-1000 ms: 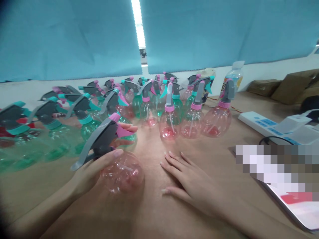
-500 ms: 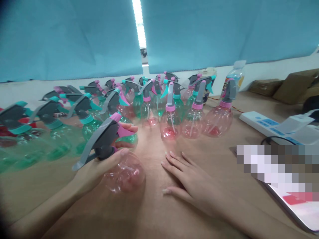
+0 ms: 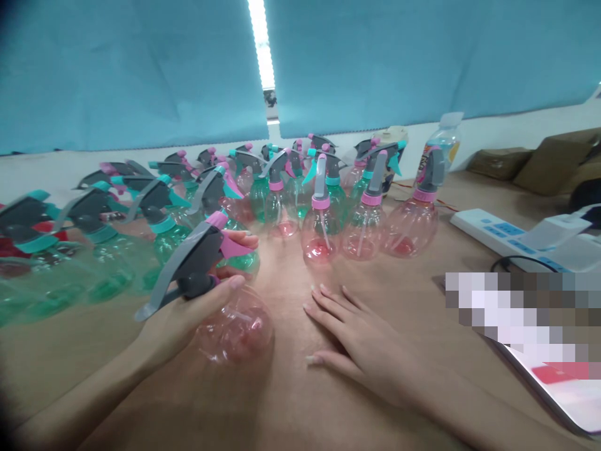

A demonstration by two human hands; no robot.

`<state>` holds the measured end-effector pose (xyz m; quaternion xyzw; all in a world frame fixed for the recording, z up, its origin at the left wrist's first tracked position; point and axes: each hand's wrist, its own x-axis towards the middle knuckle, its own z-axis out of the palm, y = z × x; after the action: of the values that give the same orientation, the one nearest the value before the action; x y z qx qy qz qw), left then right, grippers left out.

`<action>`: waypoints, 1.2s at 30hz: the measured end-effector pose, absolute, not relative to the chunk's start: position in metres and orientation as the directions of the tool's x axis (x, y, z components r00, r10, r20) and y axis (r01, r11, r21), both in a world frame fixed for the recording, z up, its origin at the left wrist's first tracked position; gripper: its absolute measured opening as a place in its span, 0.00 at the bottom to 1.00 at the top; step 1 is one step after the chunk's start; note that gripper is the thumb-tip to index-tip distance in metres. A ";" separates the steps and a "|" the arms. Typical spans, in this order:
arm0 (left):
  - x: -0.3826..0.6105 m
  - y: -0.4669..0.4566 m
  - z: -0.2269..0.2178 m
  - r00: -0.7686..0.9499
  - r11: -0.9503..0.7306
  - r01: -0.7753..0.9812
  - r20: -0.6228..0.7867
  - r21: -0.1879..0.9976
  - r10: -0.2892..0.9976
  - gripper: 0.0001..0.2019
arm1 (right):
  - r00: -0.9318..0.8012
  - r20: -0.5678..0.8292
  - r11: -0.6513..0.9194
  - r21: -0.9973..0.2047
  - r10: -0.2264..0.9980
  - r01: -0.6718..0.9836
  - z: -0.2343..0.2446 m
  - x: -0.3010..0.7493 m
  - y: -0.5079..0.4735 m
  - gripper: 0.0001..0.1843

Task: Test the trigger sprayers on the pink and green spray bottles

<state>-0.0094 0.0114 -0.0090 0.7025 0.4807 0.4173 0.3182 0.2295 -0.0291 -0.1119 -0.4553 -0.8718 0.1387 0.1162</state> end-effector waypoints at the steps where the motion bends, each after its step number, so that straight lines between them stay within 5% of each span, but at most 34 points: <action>1: -0.009 0.011 -0.009 0.191 -0.341 0.413 0.286 0.845 0.939 0.19 | -0.561 0.069 0.548 -0.346 0.825 0.762 -0.111 0.229 -0.029 0.37; 19: -0.007 0.002 0.000 0.304 -0.426 0.323 0.334 0.845 0.892 0.03 | -0.562 0.054 0.543 -0.347 0.825 0.764 -0.108 0.229 -0.030 0.37; 26: -0.009 0.005 -0.003 0.378 -0.443 0.306 0.320 0.843 0.869 0.07 | -0.567 0.054 0.552 -0.326 0.822 0.768 -0.108 0.228 -0.029 0.37; 36: -0.002 -0.003 -0.008 0.205 -0.277 0.407 0.208 0.870 0.956 0.17 | -0.575 0.066 0.564 -0.315 0.815 0.763 -0.110 0.230 -0.028 0.38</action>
<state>-0.0024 -0.0031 -0.0079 0.6944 0.4908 0.3954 0.3472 0.2300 -0.0282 -0.1103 -0.4493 -0.8784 0.1269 0.1023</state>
